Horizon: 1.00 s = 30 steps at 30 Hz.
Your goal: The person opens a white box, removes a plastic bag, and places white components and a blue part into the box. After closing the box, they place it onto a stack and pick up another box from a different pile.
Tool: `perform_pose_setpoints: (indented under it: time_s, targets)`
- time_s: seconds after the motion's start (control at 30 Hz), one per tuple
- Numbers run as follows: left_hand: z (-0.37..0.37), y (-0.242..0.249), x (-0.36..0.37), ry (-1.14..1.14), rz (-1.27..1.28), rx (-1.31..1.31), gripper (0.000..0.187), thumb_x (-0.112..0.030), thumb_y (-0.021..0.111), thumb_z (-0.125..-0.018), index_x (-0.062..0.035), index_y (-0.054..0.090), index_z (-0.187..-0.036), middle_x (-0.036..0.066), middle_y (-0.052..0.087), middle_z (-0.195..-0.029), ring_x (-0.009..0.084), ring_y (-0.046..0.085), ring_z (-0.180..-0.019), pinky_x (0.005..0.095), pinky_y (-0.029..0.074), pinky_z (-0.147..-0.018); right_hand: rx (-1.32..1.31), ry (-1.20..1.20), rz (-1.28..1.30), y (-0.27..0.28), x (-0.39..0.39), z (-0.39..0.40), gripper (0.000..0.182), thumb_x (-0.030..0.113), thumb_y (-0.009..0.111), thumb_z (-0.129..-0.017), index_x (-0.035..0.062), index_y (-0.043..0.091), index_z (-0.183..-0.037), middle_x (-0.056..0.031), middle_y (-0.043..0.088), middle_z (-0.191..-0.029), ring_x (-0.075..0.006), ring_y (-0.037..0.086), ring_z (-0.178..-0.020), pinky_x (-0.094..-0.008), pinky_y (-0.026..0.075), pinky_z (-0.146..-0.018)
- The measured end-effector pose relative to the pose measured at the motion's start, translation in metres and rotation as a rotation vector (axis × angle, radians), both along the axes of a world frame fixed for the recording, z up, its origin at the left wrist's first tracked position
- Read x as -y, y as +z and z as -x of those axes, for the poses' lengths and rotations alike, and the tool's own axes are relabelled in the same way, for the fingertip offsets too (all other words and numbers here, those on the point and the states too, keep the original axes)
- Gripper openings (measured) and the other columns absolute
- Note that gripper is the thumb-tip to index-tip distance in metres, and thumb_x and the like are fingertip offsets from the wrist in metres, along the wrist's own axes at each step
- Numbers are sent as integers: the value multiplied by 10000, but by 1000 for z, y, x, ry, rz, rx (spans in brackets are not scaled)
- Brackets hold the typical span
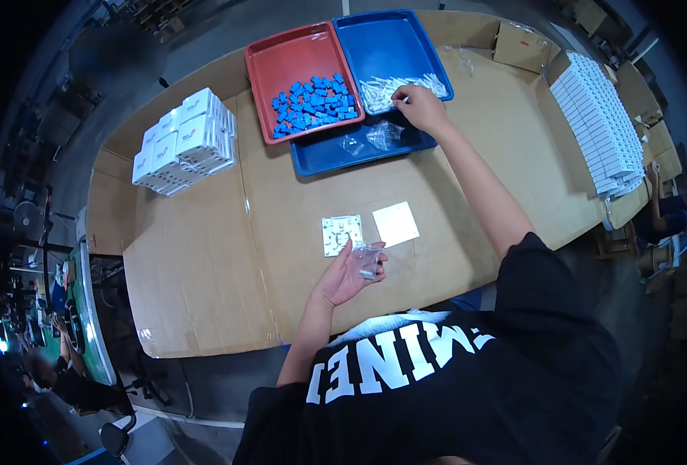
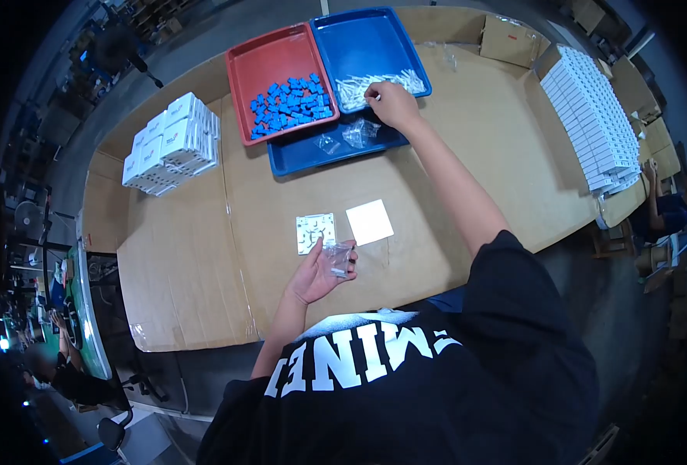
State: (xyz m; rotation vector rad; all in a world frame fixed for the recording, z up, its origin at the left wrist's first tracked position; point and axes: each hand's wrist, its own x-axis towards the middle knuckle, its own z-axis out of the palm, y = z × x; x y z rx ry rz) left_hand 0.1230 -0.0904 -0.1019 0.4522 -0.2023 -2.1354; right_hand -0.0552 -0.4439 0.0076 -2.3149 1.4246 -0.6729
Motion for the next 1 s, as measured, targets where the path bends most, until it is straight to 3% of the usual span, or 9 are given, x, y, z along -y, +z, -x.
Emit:
perform_pose_setpoints:
  time_s: [0.17,0.4,0.63,0.7,0.73,0.8,0.83,0.9,1.0]
  targets:
    - [1,-1,-2,8,-1,26,737,-576,275,-1111,22,463,-1500,169,657,-1235,274,679,-1044,431,551,-992,-222,-16,153,-10,30,-16,122,124,671,-832,111,782,-881,-143,743,-1035,-354,711,-1016,-495,580,-881]
    - [1,0,-1,13,-15,2,724,-553,248,-1122,28,462,-1497,188,647,-1258,289,672,-1048,446,546,-995,-395,-45,296,-19,52,-26,95,130,716,-783,85,771,-846,-135,718,-1115,-345,687,-1082,-497,582,-904]
    - [0,-3,1,3,0,-2,671,-504,297,-1125,20,436,-1520,195,638,-1301,291,673,-1048,451,548,-999,-315,28,226,-10,53,-10,161,148,747,-779,49,760,-906,-159,720,-1130,-367,689,-1071,-502,562,-885]
    - [0,-3,0,0,-15,3,653,-475,313,-1125,27,417,-1529,198,630,-1336,296,675,-1054,454,547,-1006,57,-23,-39,-6,59,-4,199,195,772,-845,50,745,-978,-124,744,-1097,-288,709,-999,-448,555,-841]
    - [0,-4,-1,-3,-11,0,653,-475,313,-1125,27,417,-1529,198,630,-1336,296,675,-1054,454,547,-1006,55,-25,-35,9,48,-5,199,195,772,-845,50,745,-978,-124,744,-1097,-288,709,-999,-448,555,-841]
    - [0,-4,0,-6,-6,-35,646,-464,320,-1127,31,408,-1532,202,624,-1357,305,675,-1060,461,541,-1017,1061,77,-670,43,18,-2,212,256,762,-933,76,725,-1039,-55,752,-1044,-166,686,-905,-359,539,-779]
    - [0,-4,0,-17,-3,-40,646,-464,320,-1127,31,408,-1532,202,624,-1357,305,675,-1060,461,541,-1017,1059,67,-662,56,1,2,212,256,762,-933,76,725,-1039,-55,752,-1044,-166,686,-905,-359,539,-779]
    - [0,-3,1,-14,5,-12,637,-472,335,-1130,14,428,-1530,171,625,-1351,280,663,-1057,429,545,-1007,1340,330,-809,79,-30,7,184,255,713,-998,93,701,-1082,-17,734,-1025,-88,633,-866,-295,517,-750]
    - [0,-3,2,-22,-1,-7,643,-477,346,-1127,14,421,-1535,173,625,-1351,284,659,-1066,436,541,-1012,1435,446,-892,91,-59,7,131,219,712,-998,96,695,-1042,-29,705,-975,-85,610,-806,-281,517,-737]
